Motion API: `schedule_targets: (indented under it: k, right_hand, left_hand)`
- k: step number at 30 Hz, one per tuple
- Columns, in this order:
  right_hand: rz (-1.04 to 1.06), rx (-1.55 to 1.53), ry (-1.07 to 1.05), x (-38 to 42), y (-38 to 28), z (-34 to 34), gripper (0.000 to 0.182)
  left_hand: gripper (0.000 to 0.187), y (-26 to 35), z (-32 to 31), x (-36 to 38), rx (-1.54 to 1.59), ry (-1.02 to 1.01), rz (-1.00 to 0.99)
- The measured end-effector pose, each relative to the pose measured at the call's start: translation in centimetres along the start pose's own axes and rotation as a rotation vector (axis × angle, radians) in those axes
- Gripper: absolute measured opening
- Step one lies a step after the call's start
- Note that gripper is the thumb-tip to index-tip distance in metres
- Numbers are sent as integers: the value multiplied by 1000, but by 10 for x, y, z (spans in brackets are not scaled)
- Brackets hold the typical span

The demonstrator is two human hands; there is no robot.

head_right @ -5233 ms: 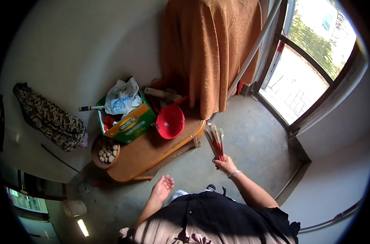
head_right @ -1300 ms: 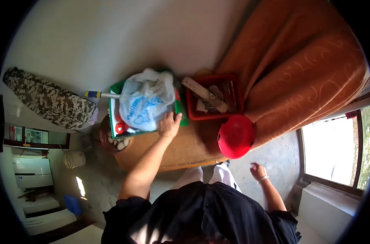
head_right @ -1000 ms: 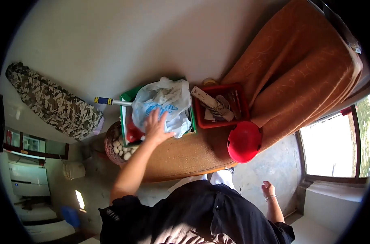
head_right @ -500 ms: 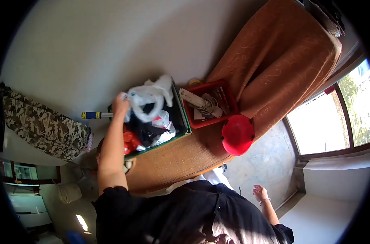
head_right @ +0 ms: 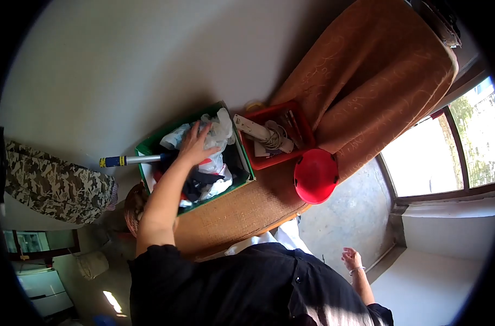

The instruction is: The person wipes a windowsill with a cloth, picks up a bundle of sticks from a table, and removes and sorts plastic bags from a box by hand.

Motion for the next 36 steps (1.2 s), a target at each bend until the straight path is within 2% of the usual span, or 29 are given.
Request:
schedule_targets:
  k: [2, 3, 6, 7, 8, 10, 14, 17, 18, 20, 21, 22, 24, 25, 28, 30, 31, 34, 35, 36]
  right_hand:
    - [9, 39, -56, -4, 7, 0, 31]
    - [9, 42, -51, -1, 2, 0, 31]
    - [31, -1, -4, 12, -19, -6, 32]
    - [30, -10, -8, 15, -22, -8, 31]
    - [32, -20, -13, 16, -24, -8, 31]
    - [65, -32, -20, 14, -17, -9, 31]
    - [20, -54, -25, 7, 5, -21, 32]
    - [78, -37, -87, -7, 32, -23, 32]
    - [82, -36, -94, -5, 29, -22, 32]
    - [96, 22, -103, -3, 22, -21, 31]
    - [99, 26, -112, -6, 23, -21, 31]
    - [106, -2, -109, -11, 25, -21, 32]
    - [116, -24, -120, -19, 25, -20, 32]
    - [97, -55, -111, -23, 24, -20, 32]
    - [97, -100, -114, -30, 16, -23, 32]
    - [83, 7, -107, -24, -6, -25, 31]
    - [100, 26, -122, -28, -6, -26, 31]
    - [159, 65, -153, -46, -2, -28, 31]
    - [164, 72, -156, -47, -4, -28, 31]
    - [159, 82, -147, -45, -11, -29, 31]
  left_hand:
    - [66, -8, -11, -1, -329, -138, 44]
    - [52, -15, -10, -3, -306, -66, 94]
    - [38, -47, 4, -8, -338, -149, 410]
    - [35, -61, 4, -5, -326, -153, 487]
    - [35, -69, 1, -4, -322, -151, 484]
    - [31, -87, -6, 7, -282, -238, 760]
    - [40, -85, -4, 13, -288, -276, 684]
    - [58, -80, 15, 17, -162, -177, 615]
    - [58, -77, 25, 22, -166, -173, 621]
    - [58, -63, 55, 34, -68, 60, 487]
    - [43, -59, 66, 43, -79, 246, 379]
    - [43, -60, 70, 53, -85, 249, 388]
    - [26, -62, 79, 76, 9, 108, 447]
    - [24, -55, 80, 91, 5, 144, 441]
    - [45, -54, 62, 125, 145, -136, 593]
    - [70, -47, 41, 139, 87, 43, 456]
    - [88, -17, 55, 137, -6, -58, 477]
    - [92, -12, 37, 126, -39, 13, 524]
    - [84, -12, 31, 122, -73, 88, 506]
    - [84, -16, 28, 120, -71, 93, 511]
Point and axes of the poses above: each hand's wrist, its own x-axis away from the middle knuckle, its own z-axis out of the back of the hand, y = z × x, the point moved 4 cm from there along -x, towards the middle knuckle, and after that the axes turned 1 degree about -y, right-handed, at the moved point
